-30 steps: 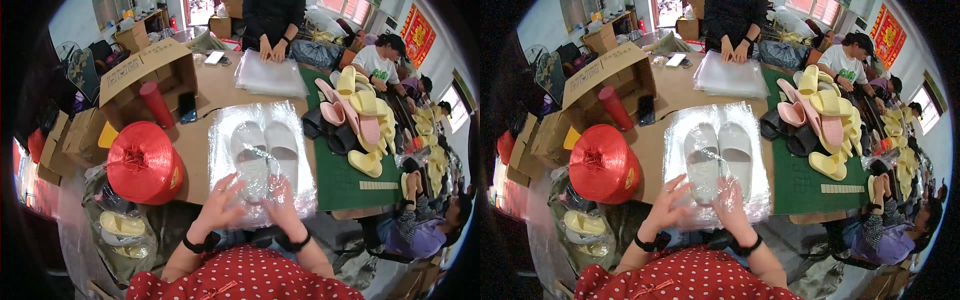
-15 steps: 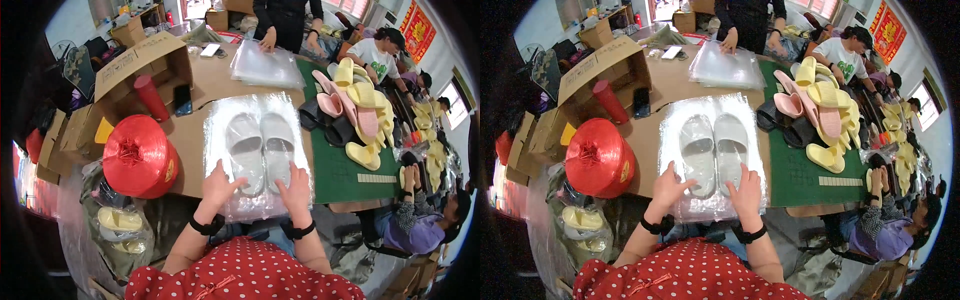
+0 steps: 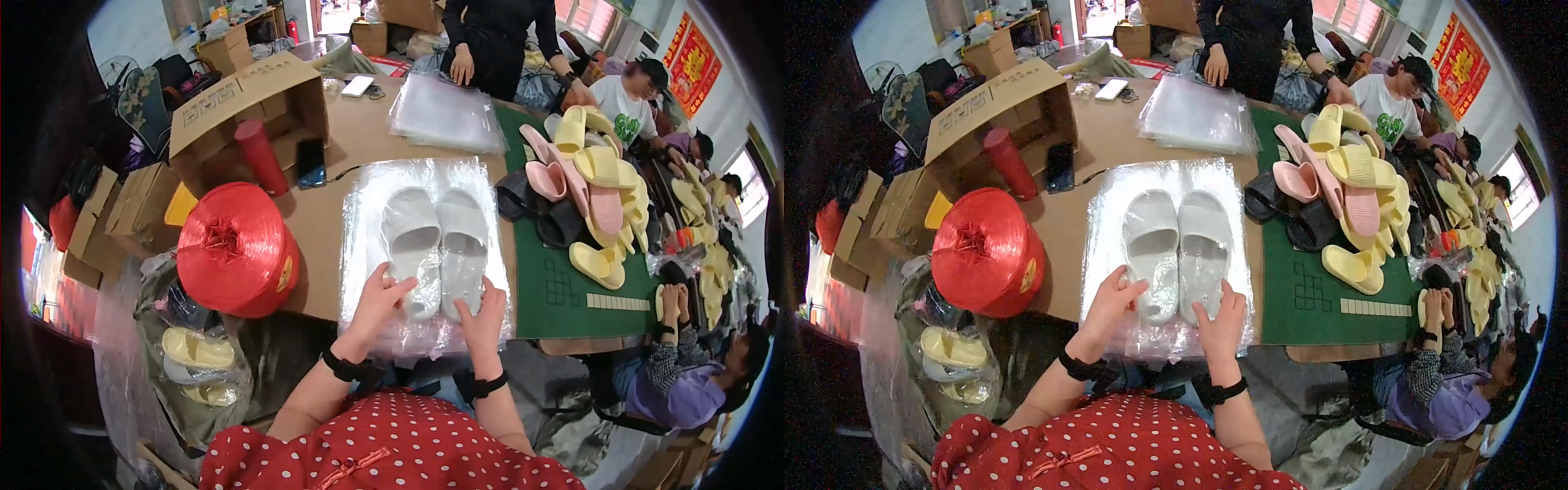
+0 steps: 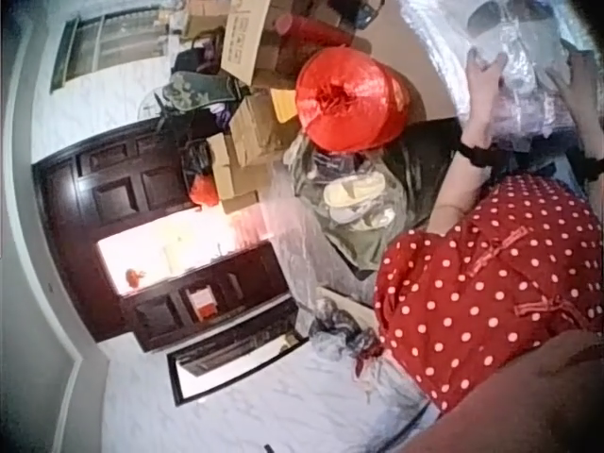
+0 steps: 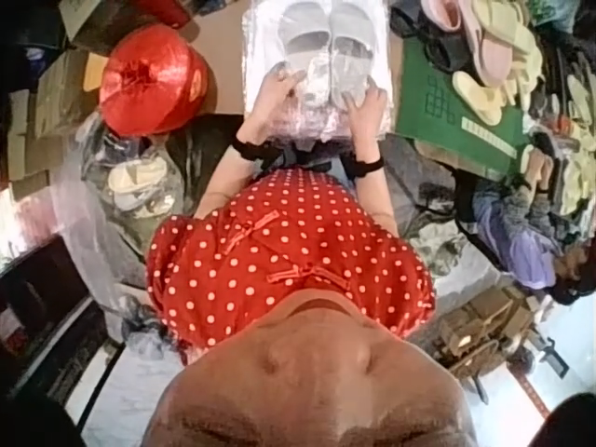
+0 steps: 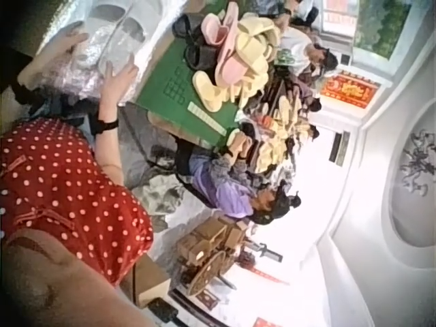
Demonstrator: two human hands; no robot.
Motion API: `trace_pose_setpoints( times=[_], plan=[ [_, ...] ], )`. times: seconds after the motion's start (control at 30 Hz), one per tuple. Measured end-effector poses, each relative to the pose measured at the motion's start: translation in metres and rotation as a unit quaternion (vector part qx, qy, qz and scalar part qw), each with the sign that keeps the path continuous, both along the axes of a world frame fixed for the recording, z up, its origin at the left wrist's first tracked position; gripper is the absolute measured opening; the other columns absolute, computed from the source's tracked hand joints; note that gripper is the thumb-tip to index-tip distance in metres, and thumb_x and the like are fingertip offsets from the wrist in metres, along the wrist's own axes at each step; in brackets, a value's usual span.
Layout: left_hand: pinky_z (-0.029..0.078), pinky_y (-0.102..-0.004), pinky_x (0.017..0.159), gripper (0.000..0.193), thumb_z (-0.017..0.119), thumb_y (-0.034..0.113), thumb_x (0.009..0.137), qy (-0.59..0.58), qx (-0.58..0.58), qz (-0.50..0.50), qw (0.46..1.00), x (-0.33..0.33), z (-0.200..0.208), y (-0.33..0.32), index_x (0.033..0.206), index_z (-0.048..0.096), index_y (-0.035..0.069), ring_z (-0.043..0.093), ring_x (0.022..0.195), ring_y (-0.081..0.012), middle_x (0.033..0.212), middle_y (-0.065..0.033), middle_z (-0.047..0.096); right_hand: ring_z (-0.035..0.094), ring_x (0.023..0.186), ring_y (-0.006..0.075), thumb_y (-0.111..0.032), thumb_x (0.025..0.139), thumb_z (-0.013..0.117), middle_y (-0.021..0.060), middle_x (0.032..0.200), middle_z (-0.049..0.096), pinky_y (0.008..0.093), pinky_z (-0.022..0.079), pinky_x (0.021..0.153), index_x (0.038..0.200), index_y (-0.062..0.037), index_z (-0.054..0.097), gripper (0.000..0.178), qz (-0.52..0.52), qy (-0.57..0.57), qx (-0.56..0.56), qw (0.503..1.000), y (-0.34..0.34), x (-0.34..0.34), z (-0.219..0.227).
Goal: The recorder is taking various pairs of slippers from a table and bagging them individually in plastic wrap.
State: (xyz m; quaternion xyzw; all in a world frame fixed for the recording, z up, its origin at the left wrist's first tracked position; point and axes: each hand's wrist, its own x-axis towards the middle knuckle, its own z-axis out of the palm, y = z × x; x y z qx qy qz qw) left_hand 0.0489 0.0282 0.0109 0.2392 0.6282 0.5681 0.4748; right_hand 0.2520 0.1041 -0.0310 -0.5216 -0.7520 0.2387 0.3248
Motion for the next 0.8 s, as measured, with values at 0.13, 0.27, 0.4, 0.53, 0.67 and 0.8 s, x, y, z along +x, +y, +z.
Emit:
trace_pose_setpoints(
  times=[0.13,0.27,0.4,0.53,0.67,0.8],
  plan=[
    [0.041,-0.0229,0.06,0.086,0.082,0.024,0.081,-0.069,0.007,0.042,0.997,-0.006,-0.001,0.0,0.144,0.034,-0.011,0.049,0.07,-0.0067,0.077,-0.0003,0.054,0.052,0.105,0.0321,-0.021,0.079,0.08,0.0159,0.113,0.049,0.0415,0.044,0.093,0.138,-0.0013,0.049,0.069,-0.004,0.016,-0.005,1.0,-0.001,0.0,0.004],
    [0.046,-0.0241,0.069,0.087,0.082,0.02,0.081,-0.023,0.058,0.033,0.998,-0.01,-0.026,0.006,0.146,0.032,-0.008,0.055,0.081,-0.0085,0.091,-0.0034,0.059,0.052,0.103,0.0315,-0.021,0.078,0.08,0.0155,0.111,0.049,0.0413,0.044,0.092,0.137,-0.0011,0.049,0.069,-0.008,0.022,0.0,1.0,0.0,0.001,0.003],
    [0.051,-0.0299,0.086,0.08,0.083,0.015,0.079,-0.057,0.091,0.093,0.99,0.018,-0.011,0.015,0.142,0.036,-0.005,0.059,0.104,-0.0169,0.12,-0.0121,0.058,0.051,0.101,0.0314,-0.02,0.078,0.08,0.0153,0.109,0.049,0.0412,0.044,0.091,0.136,-0.0007,0.05,0.069,-0.011,0.023,-0.006,1.0,0.0,0.001,0.0],
    [0.051,-0.0346,0.092,0.059,0.074,0.018,0.087,-0.124,0.115,0.033,0.985,0.022,-0.029,0.016,0.134,0.046,-0.004,0.06,0.109,-0.0228,0.126,-0.0164,0.057,0.051,0.101,0.0307,-0.02,0.077,0.08,0.0157,0.11,0.049,0.0405,0.045,0.088,0.135,-0.0002,0.05,0.069,-0.018,0.014,0.013,1.0,-0.001,0.003,-0.003],
    [0.054,-0.0368,0.09,0.048,0.068,0.003,0.085,-0.265,0.222,-0.013,0.938,0.022,0.011,-0.005,0.13,0.053,-0.003,0.065,0.103,-0.0227,0.115,-0.0133,0.065,0.052,0.096,0.0266,-0.019,0.077,0.082,0.016,0.115,0.049,0.0383,0.048,0.083,0.139,-0.0005,0.047,0.074,-0.01,0.062,0.006,0.998,-0.001,0.009,-0.001],
    [0.054,-0.0409,0.094,0.049,0.059,0.002,0.088,-0.464,0.145,-0.077,0.871,-0.006,-0.004,-0.007,0.135,0.05,-0.001,0.064,0.112,-0.0267,0.125,-0.0143,0.062,0.053,0.081,0.0188,-0.019,0.076,0.083,0.0166,0.125,0.048,0.0305,0.049,0.07,0.142,0.0012,0.041,0.08,-0.045,0.118,0.025,0.992,-0.006,0.011,0.024]
  ],
)
